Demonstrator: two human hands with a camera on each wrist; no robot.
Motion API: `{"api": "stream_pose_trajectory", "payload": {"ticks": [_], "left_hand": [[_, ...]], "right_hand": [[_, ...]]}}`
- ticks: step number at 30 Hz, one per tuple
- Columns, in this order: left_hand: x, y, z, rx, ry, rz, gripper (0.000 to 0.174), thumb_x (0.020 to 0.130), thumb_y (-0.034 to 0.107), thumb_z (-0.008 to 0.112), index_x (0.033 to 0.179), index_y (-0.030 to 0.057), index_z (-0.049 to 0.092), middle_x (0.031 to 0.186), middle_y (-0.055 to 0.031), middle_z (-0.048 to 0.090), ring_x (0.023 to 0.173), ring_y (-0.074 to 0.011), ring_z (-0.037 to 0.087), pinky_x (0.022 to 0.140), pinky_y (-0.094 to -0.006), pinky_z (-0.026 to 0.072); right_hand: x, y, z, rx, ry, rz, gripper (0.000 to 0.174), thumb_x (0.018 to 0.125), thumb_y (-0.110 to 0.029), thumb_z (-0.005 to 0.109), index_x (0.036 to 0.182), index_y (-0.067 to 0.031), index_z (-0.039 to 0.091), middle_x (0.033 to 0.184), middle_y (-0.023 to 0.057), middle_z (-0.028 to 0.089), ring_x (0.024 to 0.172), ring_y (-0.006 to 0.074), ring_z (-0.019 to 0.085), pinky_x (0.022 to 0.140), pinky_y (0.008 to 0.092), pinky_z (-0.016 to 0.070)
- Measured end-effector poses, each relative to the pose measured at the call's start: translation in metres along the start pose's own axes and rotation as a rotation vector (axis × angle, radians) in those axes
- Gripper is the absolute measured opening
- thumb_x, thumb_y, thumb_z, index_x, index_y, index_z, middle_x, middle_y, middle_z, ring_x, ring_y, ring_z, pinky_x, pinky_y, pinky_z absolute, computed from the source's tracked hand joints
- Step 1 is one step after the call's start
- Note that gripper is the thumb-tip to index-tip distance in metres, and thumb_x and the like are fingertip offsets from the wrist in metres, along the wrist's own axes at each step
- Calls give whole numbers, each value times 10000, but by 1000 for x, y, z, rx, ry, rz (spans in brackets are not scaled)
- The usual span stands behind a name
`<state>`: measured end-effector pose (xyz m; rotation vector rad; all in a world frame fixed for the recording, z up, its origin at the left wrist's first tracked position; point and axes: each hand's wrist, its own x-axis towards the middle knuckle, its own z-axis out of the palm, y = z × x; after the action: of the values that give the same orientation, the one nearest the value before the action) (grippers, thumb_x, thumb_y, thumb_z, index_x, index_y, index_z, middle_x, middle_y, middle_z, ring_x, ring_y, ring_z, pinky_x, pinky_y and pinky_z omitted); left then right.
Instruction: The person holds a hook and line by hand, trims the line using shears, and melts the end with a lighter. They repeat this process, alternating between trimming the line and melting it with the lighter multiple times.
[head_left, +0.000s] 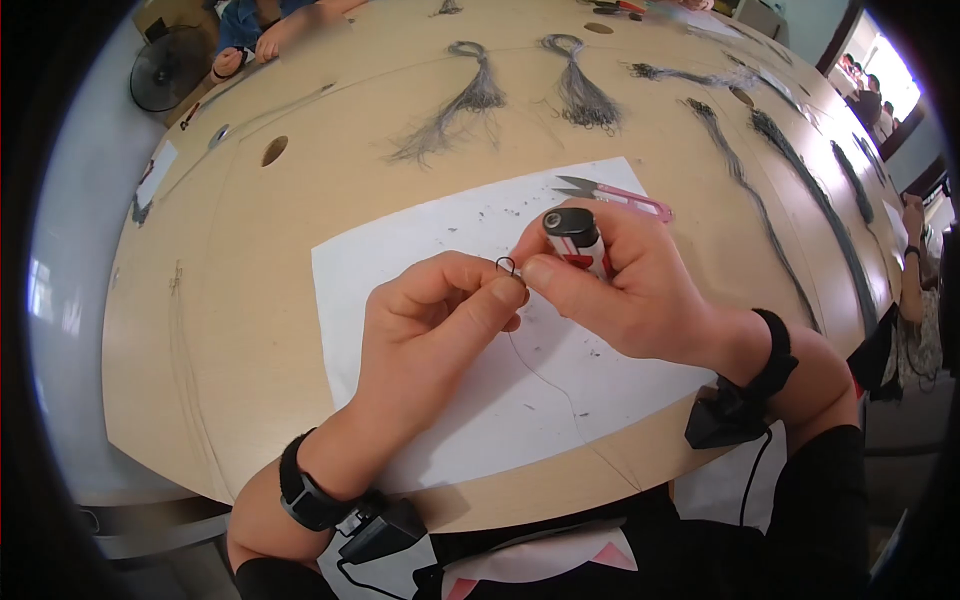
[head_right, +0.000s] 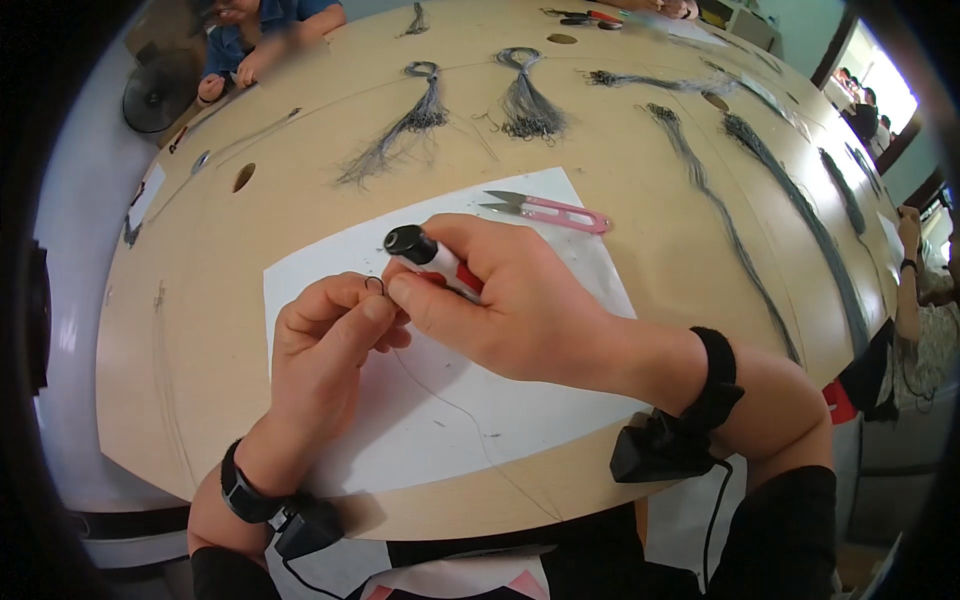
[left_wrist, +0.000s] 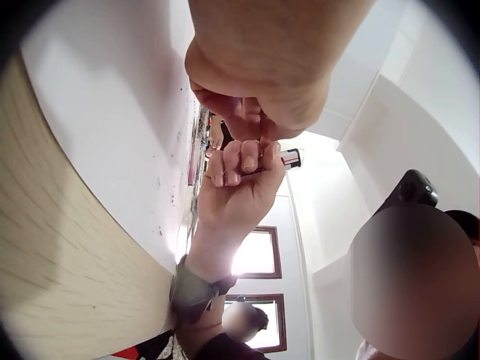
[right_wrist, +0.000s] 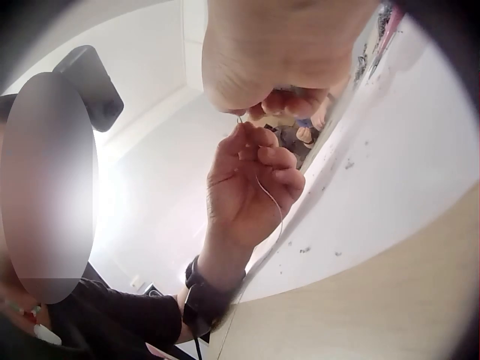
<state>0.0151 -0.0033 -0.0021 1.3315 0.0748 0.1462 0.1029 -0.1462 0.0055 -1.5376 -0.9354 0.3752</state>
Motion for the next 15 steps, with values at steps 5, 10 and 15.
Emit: {"api": "stream_pose_trajectory", "payload": {"ticks": [5,10,15], "left_hand": [[1,-4,-2,1,-61,26,62,764,30,539,815,2,561,764,-32,563,683,-85,516,624,-204,431],[-1,-2,2,-84,-22,-7,70,769,56,541,815,6,557,762,-44,566,688,-96,524,622,-210,431],[-1,0,2,-45,41,-20,116,782,134,539,819,25,555,770,-55,574,676,-108,528,630,-223,423]], "right_hand": [[2,2,0,-61,-7,-89,124,752,-117,514,746,6,502,578,36,482,502,74,400,450,225,345],[2,2,-2,-61,-42,-111,21,736,-20,478,743,-29,495,594,-45,427,517,22,351,481,173,305],[4,-2,-4,-2,8,5,65,745,-46,460,794,-22,495,586,-44,420,508,25,341,476,177,295]]}}
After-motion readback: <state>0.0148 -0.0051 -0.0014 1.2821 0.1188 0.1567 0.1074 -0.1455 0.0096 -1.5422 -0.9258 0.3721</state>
